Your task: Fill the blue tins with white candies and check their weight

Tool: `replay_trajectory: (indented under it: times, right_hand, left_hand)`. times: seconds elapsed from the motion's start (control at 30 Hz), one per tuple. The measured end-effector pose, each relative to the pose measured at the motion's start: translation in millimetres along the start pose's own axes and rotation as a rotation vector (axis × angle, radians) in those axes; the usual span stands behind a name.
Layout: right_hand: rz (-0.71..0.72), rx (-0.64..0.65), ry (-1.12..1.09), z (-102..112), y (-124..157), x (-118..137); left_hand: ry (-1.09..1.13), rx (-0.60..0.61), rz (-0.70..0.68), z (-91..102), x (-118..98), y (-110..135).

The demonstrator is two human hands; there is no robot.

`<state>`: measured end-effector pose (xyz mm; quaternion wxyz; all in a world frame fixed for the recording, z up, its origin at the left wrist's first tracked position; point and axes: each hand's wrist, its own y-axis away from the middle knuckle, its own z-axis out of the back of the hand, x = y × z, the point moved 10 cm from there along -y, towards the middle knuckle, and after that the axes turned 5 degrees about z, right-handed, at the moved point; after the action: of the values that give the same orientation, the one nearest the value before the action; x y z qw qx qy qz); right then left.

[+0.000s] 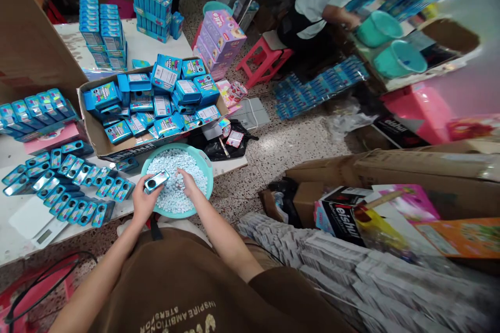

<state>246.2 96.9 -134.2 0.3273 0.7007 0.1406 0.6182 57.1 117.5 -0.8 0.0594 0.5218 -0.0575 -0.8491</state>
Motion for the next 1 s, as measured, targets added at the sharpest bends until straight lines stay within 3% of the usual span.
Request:
replay_trajectory:
  times: [0.1, 0.23, 0.3, 0.43, 0.57, 1.0]
  right_hand:
    - [-0.026, 0.044, -0.253, 2, 16, 17]
    - [-0.056, 0.11, -0.826, -2, 43, 53]
    - [-0.025, 0.085, -0.938, -2, 54, 70]
    - [0.099, -0.011, -0.94, -5, 69, 91]
    - [0.189, -0.064, -0.903, -10, 77, 94]
    - [0.364, -0.109, -0.787, -9, 91, 116]
  left_hand:
    - [-0.032, 0.004, -0.009, -3.8, -1, 1]
    - [-0.078, 0.078, -0.086, -19.7, -11, 4]
    - [-0.102, 0.141, -0.144, -31.6, -19, 8]
    - [-0.104, 0.244, -0.254, -52.6, -33, 18]
    - [-0.117, 0.273, -0.31, -62.6, -40, 23]
    - [-0.075, 0.224, -0.249, -61.9, -40, 16]
